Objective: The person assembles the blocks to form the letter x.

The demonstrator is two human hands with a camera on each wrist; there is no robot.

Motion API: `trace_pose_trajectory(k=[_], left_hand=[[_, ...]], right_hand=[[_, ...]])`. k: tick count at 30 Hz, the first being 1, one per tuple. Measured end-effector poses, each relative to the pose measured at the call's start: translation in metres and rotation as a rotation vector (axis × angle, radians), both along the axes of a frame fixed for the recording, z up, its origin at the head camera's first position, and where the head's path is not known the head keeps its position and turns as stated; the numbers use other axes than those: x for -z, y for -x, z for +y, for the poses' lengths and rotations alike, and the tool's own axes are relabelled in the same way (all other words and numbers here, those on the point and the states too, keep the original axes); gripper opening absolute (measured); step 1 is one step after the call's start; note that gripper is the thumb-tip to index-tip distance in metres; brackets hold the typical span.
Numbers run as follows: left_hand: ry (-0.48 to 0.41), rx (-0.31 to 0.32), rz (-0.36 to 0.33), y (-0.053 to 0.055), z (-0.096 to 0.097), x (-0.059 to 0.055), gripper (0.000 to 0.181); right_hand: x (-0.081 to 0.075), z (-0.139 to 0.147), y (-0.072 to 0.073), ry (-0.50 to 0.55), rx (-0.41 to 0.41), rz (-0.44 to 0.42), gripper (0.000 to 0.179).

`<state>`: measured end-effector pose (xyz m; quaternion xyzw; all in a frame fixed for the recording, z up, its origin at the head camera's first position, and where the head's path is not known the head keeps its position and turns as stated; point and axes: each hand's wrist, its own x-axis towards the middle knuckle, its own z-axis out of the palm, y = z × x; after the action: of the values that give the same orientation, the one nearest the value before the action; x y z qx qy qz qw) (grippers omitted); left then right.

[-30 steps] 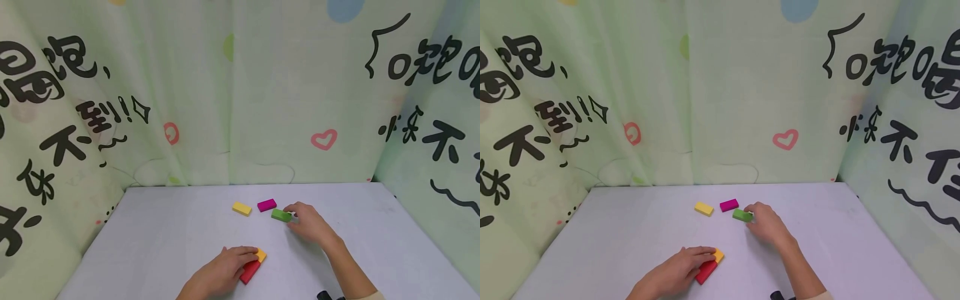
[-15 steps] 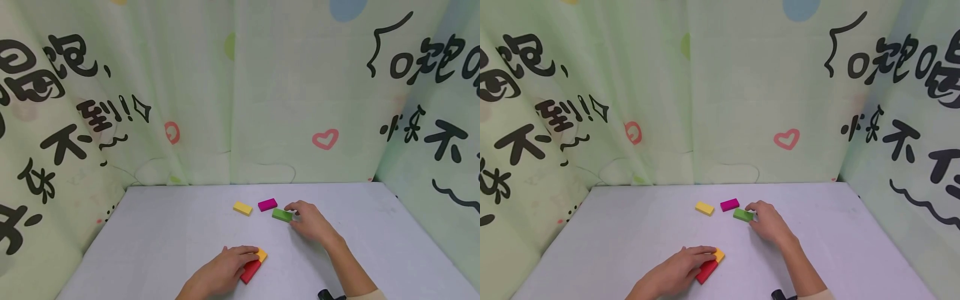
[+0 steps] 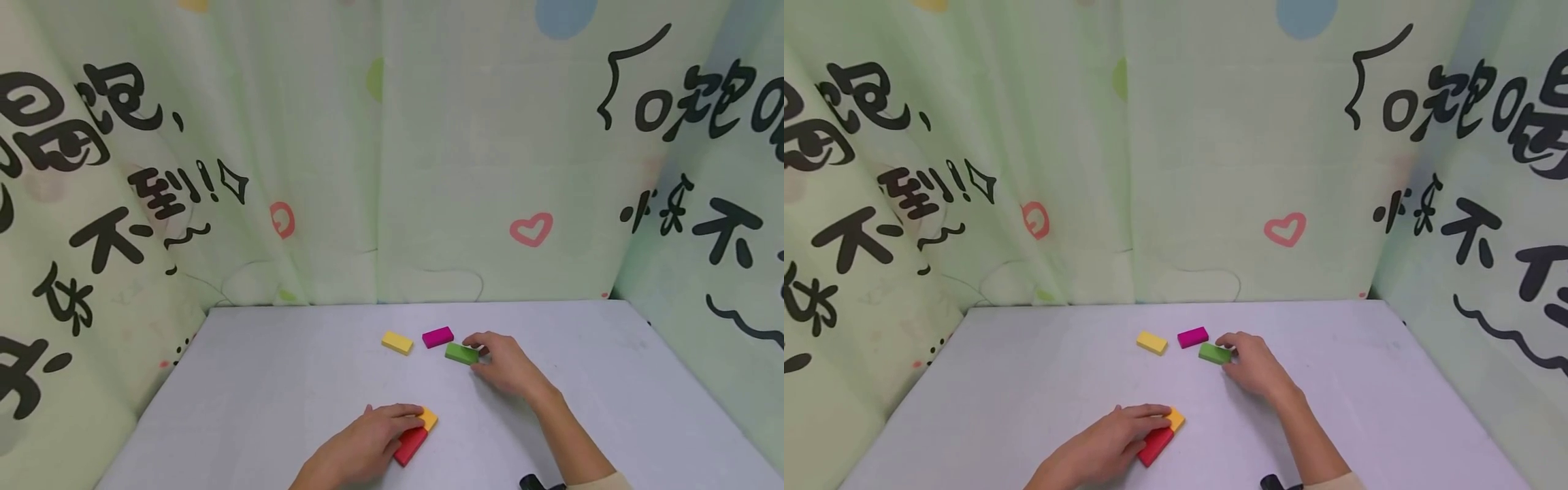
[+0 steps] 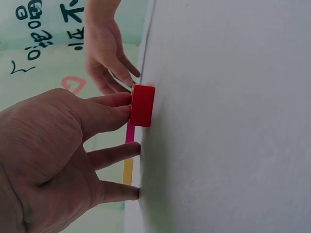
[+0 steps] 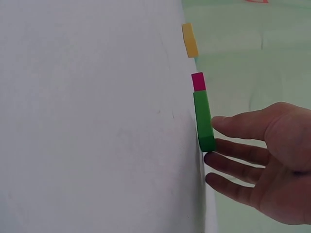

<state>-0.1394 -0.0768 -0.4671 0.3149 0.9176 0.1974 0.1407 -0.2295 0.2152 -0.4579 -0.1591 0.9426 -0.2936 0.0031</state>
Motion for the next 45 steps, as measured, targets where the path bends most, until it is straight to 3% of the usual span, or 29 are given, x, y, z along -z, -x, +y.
trace_pose_trajectory(k=[8,19,45], left_hand=[[0.013,-0.003,0.009,0.001,-0.001,-0.001,0.041],[0.001,0.005,0.008,0.0,-0.002,0.0,0.041],[-0.007,0.013,0.019,0.002,-0.002,0.002,0.039]], right_hand=[[0.009,0.001,0.004,0.035,0.048,-0.003,0.041],[0.002,-0.006,0.014,0.026,0.084,-0.079,0.04],[0.001,-0.013,0.017,-0.042,0.112,-0.069,0.035]])
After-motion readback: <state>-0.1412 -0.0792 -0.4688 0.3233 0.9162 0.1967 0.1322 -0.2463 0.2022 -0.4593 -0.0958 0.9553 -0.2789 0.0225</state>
